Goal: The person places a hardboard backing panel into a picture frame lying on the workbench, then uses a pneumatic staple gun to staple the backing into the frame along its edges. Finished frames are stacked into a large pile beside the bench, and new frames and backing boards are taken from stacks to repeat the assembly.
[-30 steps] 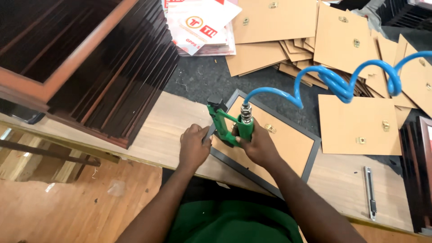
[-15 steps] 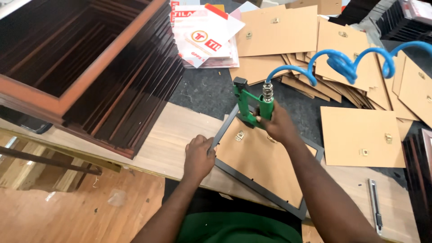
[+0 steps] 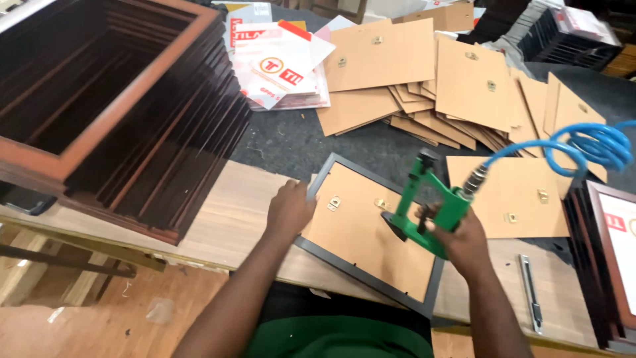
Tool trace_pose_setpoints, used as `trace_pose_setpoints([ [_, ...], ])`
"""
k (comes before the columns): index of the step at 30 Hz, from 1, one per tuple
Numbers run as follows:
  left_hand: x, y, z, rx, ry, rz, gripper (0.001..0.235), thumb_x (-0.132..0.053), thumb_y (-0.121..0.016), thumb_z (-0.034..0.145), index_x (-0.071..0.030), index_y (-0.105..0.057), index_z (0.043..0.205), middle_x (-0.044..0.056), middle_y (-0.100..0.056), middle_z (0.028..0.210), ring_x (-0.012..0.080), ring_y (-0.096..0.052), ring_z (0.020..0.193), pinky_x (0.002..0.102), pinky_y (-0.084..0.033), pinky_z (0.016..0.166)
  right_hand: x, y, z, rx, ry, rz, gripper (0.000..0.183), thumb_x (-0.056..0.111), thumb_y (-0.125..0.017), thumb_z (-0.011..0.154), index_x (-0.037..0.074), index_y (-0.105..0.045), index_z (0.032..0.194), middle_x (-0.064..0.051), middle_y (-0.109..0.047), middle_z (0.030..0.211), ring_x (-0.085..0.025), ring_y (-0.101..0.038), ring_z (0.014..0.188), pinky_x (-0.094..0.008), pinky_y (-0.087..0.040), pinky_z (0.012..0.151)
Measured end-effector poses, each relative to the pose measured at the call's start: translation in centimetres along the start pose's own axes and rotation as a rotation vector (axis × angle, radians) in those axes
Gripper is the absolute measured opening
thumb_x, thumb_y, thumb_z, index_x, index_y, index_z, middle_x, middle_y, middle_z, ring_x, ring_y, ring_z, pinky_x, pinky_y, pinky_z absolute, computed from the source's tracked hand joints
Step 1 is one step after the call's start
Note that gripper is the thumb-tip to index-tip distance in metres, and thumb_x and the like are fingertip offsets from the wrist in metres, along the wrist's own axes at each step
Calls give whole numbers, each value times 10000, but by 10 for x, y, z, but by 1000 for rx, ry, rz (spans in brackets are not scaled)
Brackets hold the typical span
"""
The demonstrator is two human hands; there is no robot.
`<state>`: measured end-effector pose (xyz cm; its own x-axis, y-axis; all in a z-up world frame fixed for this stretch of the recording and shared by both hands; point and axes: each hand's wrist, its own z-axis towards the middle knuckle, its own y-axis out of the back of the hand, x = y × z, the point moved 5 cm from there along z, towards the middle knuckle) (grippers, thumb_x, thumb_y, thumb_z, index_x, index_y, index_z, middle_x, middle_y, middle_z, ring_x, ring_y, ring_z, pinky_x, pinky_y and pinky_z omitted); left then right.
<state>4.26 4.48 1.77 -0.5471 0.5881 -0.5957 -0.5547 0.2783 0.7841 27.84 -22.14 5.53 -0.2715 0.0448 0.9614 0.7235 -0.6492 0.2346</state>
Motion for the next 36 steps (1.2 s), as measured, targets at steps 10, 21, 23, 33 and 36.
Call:
trace_pose_setpoints([
  [10,56,-56,25,-15,91,249,222,-117,-510,985,33,-666,1032,238,-717,966,390,-743,864,469,-621,730,30,58,-58,-238,-100,-24,411,-123,-670,834,-9,-522,1200,-165,-664,1182,-275,-684,1141,-415,-562,963],
  [21,18,-86,-113,360,644,-1311,383,-256,-672,983,52,-540,1170,201,-711,873,256,-764,652,376,-645,554,25,31,-41,-139,-23,85,417,-116,-657,822,4,-493,1186,-165,-680,1160,-291,-714,1141,-414,-581,970],
  [23,12,-92,-124,525,616,-1176,377,-280,-671,986,81,-586,1053,218,-697,815,260,-752,616,371,-632,534,22,19,-36,-138,-28,36,438,-120,-679,814,7,-512,1198,-159,-674,1156,-284,-692,1112,-418,-574,948],
  [33,9,-63,-79,24,-95,-378,305,-155,-718,830,-25,-719,1107,227,-691,982,390,-661,888,454,-534,788,28,-49,-24,251,-38,-108,337,-42,-740,811,5,-652,1133,-127,-770,1118,-233,-735,1074,-398,-590,946],
  [36,-29,-40,-89,180,-74,-409,350,-96,-700,840,-74,-706,1189,206,-612,884,389,-604,884,474,-505,779,38,-58,-28,311,-63,-306,355,-32,-746,795,31,-667,1136,-100,-767,1110,-205,-733,1062,-382,-588,924],
])
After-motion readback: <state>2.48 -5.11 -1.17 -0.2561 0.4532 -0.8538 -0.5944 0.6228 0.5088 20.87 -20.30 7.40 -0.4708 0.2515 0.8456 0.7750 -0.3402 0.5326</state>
